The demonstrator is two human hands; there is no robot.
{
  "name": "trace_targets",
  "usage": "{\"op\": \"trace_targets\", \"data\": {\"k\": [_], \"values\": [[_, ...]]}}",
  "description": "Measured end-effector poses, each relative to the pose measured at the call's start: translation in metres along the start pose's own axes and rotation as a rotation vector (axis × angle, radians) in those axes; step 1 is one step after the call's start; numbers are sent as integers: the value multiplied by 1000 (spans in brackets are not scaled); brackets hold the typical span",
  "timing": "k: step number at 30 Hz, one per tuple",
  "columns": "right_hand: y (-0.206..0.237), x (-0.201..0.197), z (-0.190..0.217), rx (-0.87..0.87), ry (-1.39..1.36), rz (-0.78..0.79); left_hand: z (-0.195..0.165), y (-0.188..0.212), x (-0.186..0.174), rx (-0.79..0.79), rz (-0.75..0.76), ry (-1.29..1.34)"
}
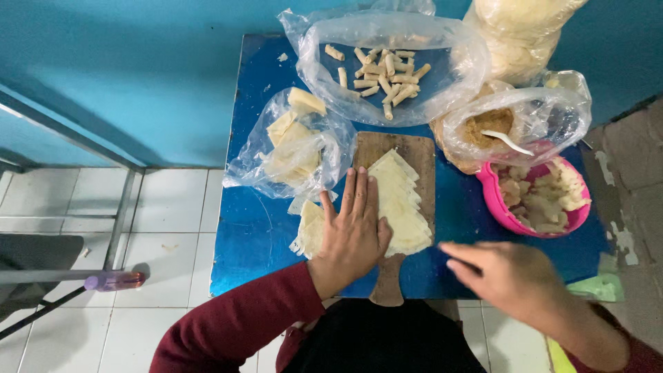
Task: The person places small dough pieces onto a flat dough sheet on a wooden board, sprinkles brown sugar over them using a spoon from a plastic bag, and folds or presses the dough pieces together, building a layered stack of filled dough pieces on the board.
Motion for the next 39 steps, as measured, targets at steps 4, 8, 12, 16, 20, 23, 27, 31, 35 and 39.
{"op": "trace_targets", "data": {"k": [4, 8, 12, 16, 20, 23, 27, 31, 35, 39], "values": [[-2, -63, -50, 156, -142, -420, 5, -9, 5, -8, 18, 49], [17, -55, -16, -168, -27, -499, 6, -9, 5, -16, 43, 76], [63, -24, -47, -49, -91, -475, 7, -6, -1, -3, 42, 111], [191, 41, -139, 664, -634, -1106, 10, -4, -4, -26, 29, 164], [198, 235, -142, 1194, -1349, -371, 10, -6, -5, -40, 25, 233], [181, 311, -70, 1090, -1537, 329, 9, -8, -5, -32, 39, 259], [156, 314, -42, 991, -1517, 508, 10, -7, -6, -37, 42, 275], [128, 301, -33, 948, -1477, 520, 6, -8, -5, -40, 37, 283], [116, 297, -25, 947, -1475, 521, 2, -10, -6, -30, 45, 293], [125, 308, -34, 987, -1469, 484, -13, -7, -10, 84, 46, 292]]}}
Point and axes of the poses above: each hand's wrist, its own y-axis away from the middle knuckle, its own x-axis out of the palm, z = x × y, the point moved 10 cm from there along -y, towards the middle knuckle, and after that the axes turned 12 degrees about y, right-handed, at the moved point
